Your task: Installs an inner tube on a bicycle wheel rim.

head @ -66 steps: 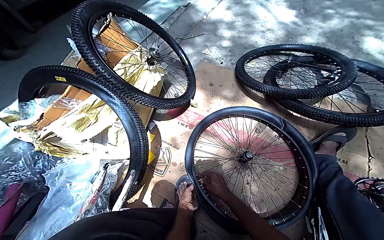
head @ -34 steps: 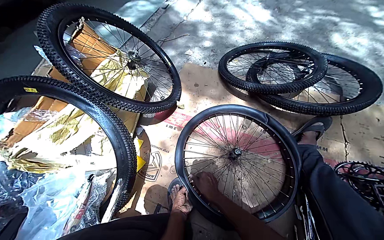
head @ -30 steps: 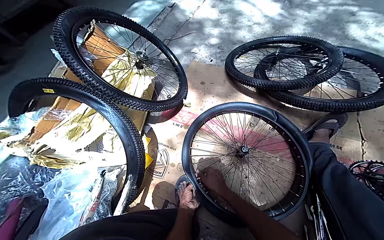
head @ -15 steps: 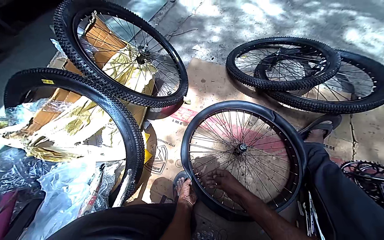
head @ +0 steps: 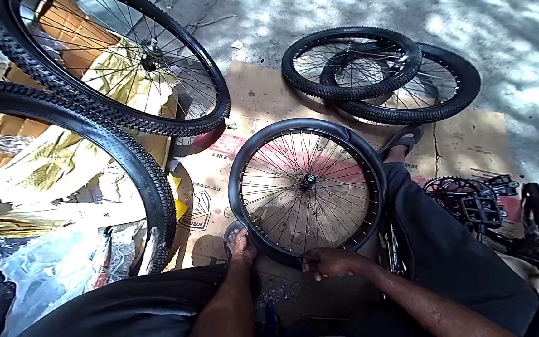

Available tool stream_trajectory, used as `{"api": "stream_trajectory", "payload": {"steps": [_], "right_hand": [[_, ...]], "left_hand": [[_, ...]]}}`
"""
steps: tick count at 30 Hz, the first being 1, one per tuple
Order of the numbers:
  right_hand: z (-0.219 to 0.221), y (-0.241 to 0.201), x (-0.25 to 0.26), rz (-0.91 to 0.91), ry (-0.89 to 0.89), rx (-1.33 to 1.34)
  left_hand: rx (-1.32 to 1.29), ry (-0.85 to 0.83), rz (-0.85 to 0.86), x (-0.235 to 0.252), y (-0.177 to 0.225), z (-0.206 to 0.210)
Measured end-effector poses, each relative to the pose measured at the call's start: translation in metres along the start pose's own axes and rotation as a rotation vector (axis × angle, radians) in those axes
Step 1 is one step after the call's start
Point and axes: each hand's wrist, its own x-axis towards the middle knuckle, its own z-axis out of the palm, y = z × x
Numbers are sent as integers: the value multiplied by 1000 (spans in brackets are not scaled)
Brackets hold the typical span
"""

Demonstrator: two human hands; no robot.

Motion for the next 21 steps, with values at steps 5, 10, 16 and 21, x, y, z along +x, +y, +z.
{"api": "stream_trajectory", "payload": {"steps": [5, 10, 16, 21], "right_hand": [[14, 38, -22, 303, -33, -537], [0, 4, -7, -108, 323, 627], [0, -42, 43, -35, 259, 824], [-17, -61, 83, -214, 349, 793]], "left_hand": [[-33, -98, 6, 4, -3, -1], [-73, -46, -4, 5, -2, -5], [-77, -50, -14, -2, 1, 1], [-65, -80, -25, -2, 2, 2]]}}
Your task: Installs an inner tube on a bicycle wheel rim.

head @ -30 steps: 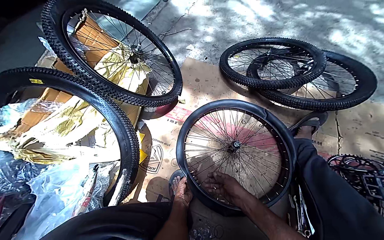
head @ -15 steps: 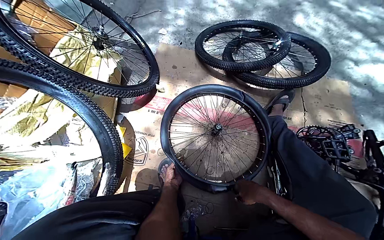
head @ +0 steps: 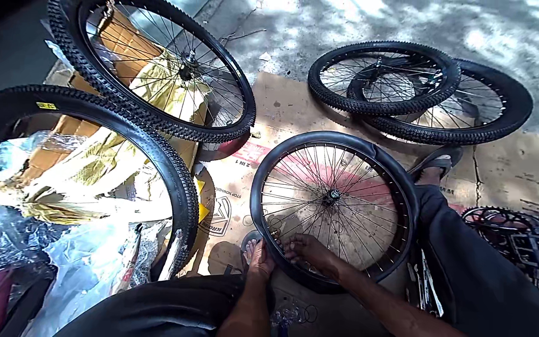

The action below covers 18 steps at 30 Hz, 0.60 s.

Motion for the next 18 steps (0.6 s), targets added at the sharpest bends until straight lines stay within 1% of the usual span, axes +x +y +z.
{"api": "stream_trajectory", "payload": {"steps": [1, 2, 4, 6, 8, 10, 12, 14, 15, 17, 18], "right_hand": [[-1, 0, 13, -43, 36, -68], [-4, 1, 25, -86, 83, -201], [-7, 1, 44, -185, 171, -611], [-2, -1, 56, -253, 155, -945], [12, -5, 64, -210, 91, -1163], [23, -10, 72, -111, 37, -1282], [26, -16, 81, -15, -23, -1322], [24, -21, 81, -26, -20, -1315], [24, -23, 75, -57, 18, -1294], [25, -25, 64, -104, 84, -1265], [24, -22, 63, -89, 65, -1279]], "left_hand": [[31, 42, 24, -2, 2, 3], [61, 103, 56, -7, 2, 11], [59, 160, 71, -12, 3, 16], [43, 176, 84, -7, 1, 10], [72, 177, 110, 3, -3, -2], [90, 134, 138, 16, -7, -19], [87, 163, 139, 14, -8, -17], [50, 187, 137, 12, -9, -13], [24, 186, 131, 9, -8, -11], [24, 143, 125, 4, -5, -9], [42, 138, 120, 1, -5, -7]]}}
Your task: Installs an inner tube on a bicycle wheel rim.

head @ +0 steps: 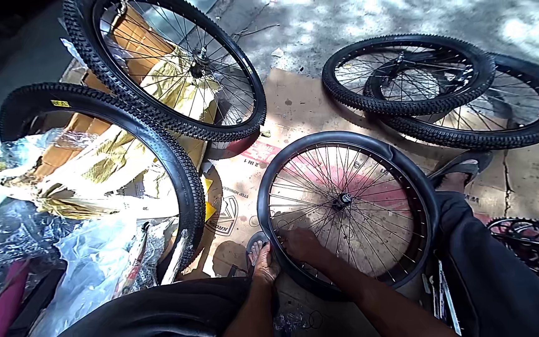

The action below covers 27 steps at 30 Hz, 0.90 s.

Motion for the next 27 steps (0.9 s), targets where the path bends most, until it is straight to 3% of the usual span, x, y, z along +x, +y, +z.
{"api": "stream_trajectory", "payload": {"steps": [4, 10, 15, 20, 25, 27], "right_hand": [[4, 3, 19, -8, -175, -117], [-1, -9, 3, 19, -12, -51], [-10, -4, 21, 35, -191, -120], [-4, -9, 3, 26, 1, -18], [-3, 0, 21, 19, -190, -68], [-7, -3, 20, 13, -95, -26]], "left_hand": [[-92, 20, -87, -6, 1, 8], [90, 12, 30, 19, 1, -4], [70, -7, 12, 1, 0, 2], [-2, 50, 13, 2, 4, 6], [-17, 58, -32, -6, 1, 10], [-43, 20, -25, -4, 4, 7]]}}
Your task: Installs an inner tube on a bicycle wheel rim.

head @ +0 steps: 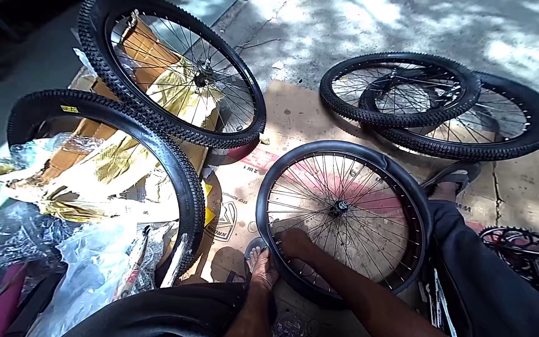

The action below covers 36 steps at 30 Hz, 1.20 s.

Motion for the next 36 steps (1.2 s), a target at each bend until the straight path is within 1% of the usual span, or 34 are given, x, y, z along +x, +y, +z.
{"api": "stream_trajectory", "payload": {"steps": [2, 4, 6, 7, 9, 13, 15, 17, 23, 27, 32, 34, 36], "right_hand": [[0, 4, -9, 8, 172, 150], [8, 16, -15, 19, 317, 292], [19, 29, -13, 29, 381, 326], [22, 35, -10, 28, 384, 326], [26, 40, -4, 25, 370, 346], [32, 38, 1, 55, 410, 461], [35, 35, 2, 51, 423, 526], [34, 33, 2, 66, 409, 564], [42, 34, 4, 84, 420, 507], [41, 32, 3, 95, 437, 481], [36, 21, 0, 93, 412, 464], [34, 18, -2, 106, 376, 490], [37, 21, -1, 93, 386, 522]], "left_hand": [[-21, -25, -9, 1, 3, 0], [-61, -91, -66, 5, 1, -5], [-76, -151, -162, 9, -2, -7], [-71, -170, -182, 10, -1, -6], [-55, -155, -188, 9, 2, -3], [-33, -27, -94, 2, 7, 3], [-17, 0, -67, -4, 7, 7], [1, -14, -34, 1, 3, 4], [-11, -25, -52, 9, 1, -1], [-3, -4, -38, -3, 4, 8], [17, 25, -8, 22, -5, -9], [35, -10, 10, 34, -10, -20], [31, -19, 6, 34, -10, -19]]}}
